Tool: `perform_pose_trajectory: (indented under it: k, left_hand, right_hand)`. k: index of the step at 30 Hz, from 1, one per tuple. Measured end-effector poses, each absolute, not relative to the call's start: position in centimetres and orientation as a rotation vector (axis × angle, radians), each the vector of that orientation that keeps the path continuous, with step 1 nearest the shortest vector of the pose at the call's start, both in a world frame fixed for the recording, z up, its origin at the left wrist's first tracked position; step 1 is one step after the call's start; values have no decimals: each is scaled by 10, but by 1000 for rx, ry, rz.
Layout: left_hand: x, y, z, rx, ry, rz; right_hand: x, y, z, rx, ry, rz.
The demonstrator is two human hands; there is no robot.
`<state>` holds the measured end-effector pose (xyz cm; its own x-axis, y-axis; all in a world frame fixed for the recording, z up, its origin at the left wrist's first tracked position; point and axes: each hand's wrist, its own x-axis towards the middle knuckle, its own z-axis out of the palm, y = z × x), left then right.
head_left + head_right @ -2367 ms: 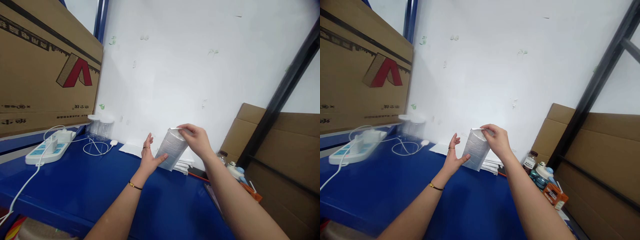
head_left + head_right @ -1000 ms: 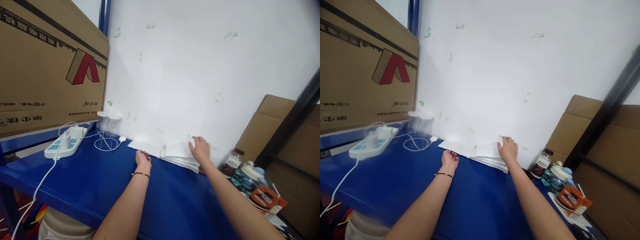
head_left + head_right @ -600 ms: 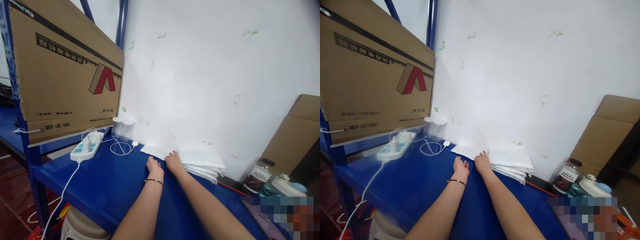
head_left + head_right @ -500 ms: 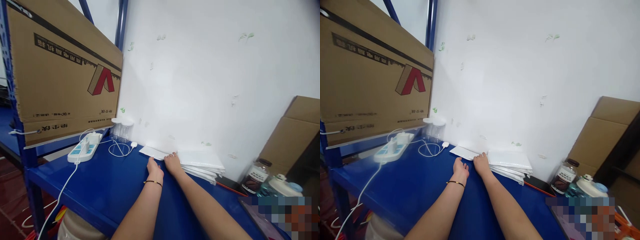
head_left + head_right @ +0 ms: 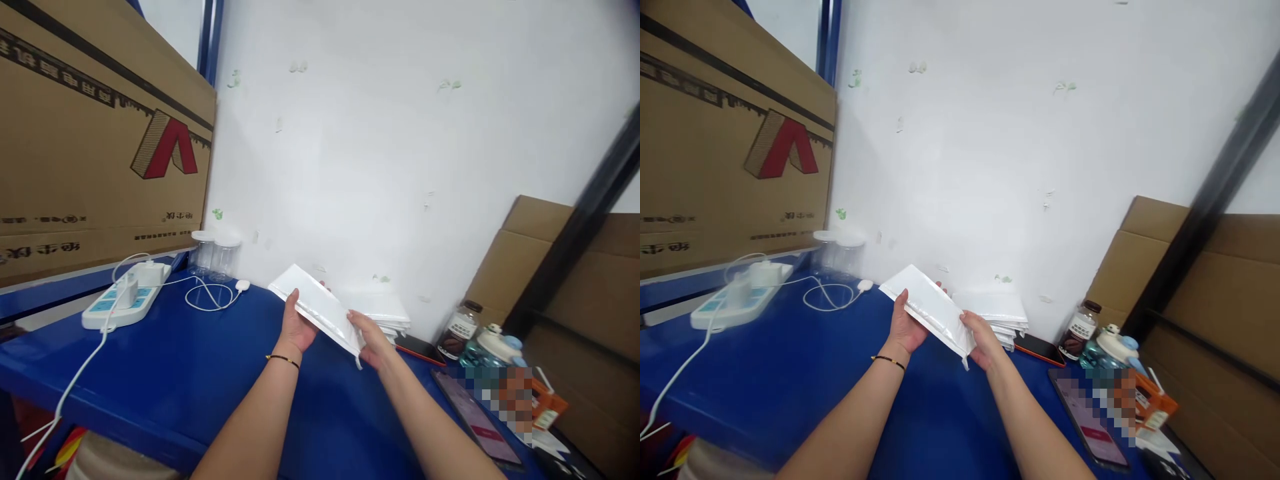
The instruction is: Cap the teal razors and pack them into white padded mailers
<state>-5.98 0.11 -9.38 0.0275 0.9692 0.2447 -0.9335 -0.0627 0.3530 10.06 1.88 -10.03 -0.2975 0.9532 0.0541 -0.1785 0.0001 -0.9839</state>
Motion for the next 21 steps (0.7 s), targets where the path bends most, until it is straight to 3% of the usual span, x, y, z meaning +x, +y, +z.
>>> perform_pose_trajectory:
  k: [5,10,15,21]
  left_hand:
    - [-41,-3,-91,734,312,1585]
    - [-21,-5,-64,1005,539,1776]
    - [-12,-10,-35,1101,488,1851]
    - [-13,-9,-45,939,484,1920]
  right_hand:
    - [109,5,-132,-836,-856,1774]
    - [108,-1,-144,-864,-528,1853]
    - [110,3,-148,-954,-564,1753]
    - [110,5,-153,-1221,-994,1333]
